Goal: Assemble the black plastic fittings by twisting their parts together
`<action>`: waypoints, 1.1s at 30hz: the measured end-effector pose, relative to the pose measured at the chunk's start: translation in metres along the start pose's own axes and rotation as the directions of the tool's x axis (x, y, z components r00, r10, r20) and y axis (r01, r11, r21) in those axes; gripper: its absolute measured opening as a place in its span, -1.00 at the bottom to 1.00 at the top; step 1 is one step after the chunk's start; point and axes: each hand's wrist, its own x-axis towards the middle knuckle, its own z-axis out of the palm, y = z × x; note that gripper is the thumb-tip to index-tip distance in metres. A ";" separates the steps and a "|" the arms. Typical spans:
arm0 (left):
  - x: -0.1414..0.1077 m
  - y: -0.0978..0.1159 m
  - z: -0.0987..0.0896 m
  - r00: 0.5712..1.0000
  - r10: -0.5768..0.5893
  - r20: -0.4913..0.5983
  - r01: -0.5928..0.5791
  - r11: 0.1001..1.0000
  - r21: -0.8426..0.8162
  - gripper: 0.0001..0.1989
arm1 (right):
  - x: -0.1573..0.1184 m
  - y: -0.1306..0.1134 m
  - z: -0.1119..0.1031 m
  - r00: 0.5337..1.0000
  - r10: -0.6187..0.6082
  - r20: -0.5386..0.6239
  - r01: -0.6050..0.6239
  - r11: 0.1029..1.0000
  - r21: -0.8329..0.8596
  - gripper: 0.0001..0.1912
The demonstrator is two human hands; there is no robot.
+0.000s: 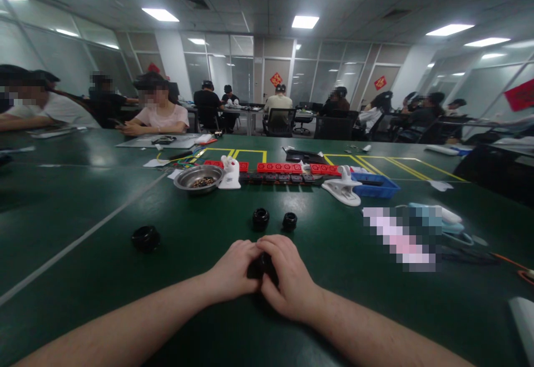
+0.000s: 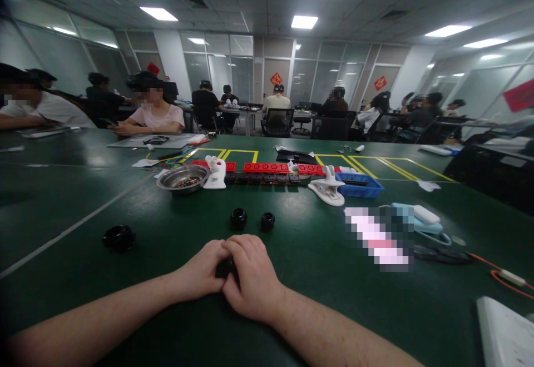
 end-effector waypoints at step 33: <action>-0.050 0.061 -0.066 0.975 -0.039 0.218 0.006 0.989 0.147 -0.73 | 0.016 -0.014 -0.007 0.898 0.317 0.306 -0.255 0.940 -0.225 -0.64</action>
